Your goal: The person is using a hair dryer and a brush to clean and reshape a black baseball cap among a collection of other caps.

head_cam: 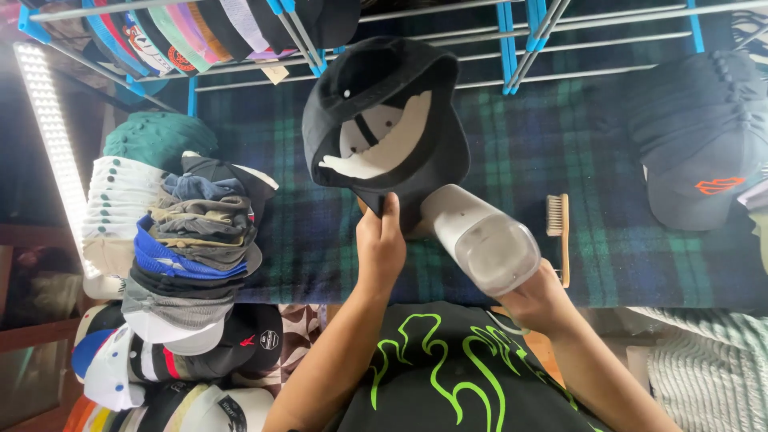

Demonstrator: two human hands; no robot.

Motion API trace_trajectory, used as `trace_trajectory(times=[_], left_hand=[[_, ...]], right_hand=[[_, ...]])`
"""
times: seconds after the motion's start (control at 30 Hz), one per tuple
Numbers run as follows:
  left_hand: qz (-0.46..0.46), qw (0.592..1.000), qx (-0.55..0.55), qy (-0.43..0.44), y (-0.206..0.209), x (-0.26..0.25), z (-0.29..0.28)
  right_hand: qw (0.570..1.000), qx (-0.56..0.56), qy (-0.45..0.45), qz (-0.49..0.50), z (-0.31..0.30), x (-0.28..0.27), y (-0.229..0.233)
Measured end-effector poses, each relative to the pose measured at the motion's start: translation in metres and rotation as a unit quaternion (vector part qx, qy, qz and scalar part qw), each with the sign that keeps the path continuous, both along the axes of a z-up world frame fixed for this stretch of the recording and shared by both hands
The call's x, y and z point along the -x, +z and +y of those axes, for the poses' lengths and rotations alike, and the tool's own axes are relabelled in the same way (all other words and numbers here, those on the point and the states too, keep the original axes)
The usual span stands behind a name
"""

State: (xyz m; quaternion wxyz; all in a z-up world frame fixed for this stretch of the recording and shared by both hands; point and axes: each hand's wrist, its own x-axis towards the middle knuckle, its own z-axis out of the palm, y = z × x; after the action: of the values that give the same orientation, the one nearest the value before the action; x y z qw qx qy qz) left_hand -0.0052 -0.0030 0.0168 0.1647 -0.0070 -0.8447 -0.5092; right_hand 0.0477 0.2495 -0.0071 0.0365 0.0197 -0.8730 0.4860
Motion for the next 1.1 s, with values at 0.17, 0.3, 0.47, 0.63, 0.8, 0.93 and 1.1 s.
trace_trajectory(times=[0.17,0.3,0.47,0.63,0.8,0.93,1.1], left_hand=[[-0.098,0.986,-0.132,-0.011,-0.027,-0.005,-0.007],[-0.146,0.983,-0.102,-0.041,-0.013,-0.025,0.009],[-0.201,0.975,-0.083,-0.052,-0.013,-0.033,0.015],[-0.186,0.977,-0.098,0.026,-0.01,-0.019,-0.014],[-0.202,0.971,-0.12,0.054,-0.009,-0.034,-0.018],[-0.207,0.966,-0.139,0.065,-0.021,-0.041,-0.009],[-0.247,0.942,-0.212,0.079,-0.065,-0.057,-0.003]], right_hand=[[0.999,-0.017,-0.006,0.027,0.002,0.004,-0.006],[0.998,-0.037,-0.02,0.05,0.012,0.007,-0.01],[0.997,-0.027,-0.039,0.055,0.011,0.003,-0.016],[0.99,0.092,-0.093,0.059,0.038,-0.004,-0.091],[0.999,-0.003,-0.042,0.029,0.024,0.005,-0.104],[0.984,-0.176,0.004,-0.032,0.013,0.024,-0.131],[0.955,-0.271,0.035,-0.115,0.026,0.031,-0.17]])
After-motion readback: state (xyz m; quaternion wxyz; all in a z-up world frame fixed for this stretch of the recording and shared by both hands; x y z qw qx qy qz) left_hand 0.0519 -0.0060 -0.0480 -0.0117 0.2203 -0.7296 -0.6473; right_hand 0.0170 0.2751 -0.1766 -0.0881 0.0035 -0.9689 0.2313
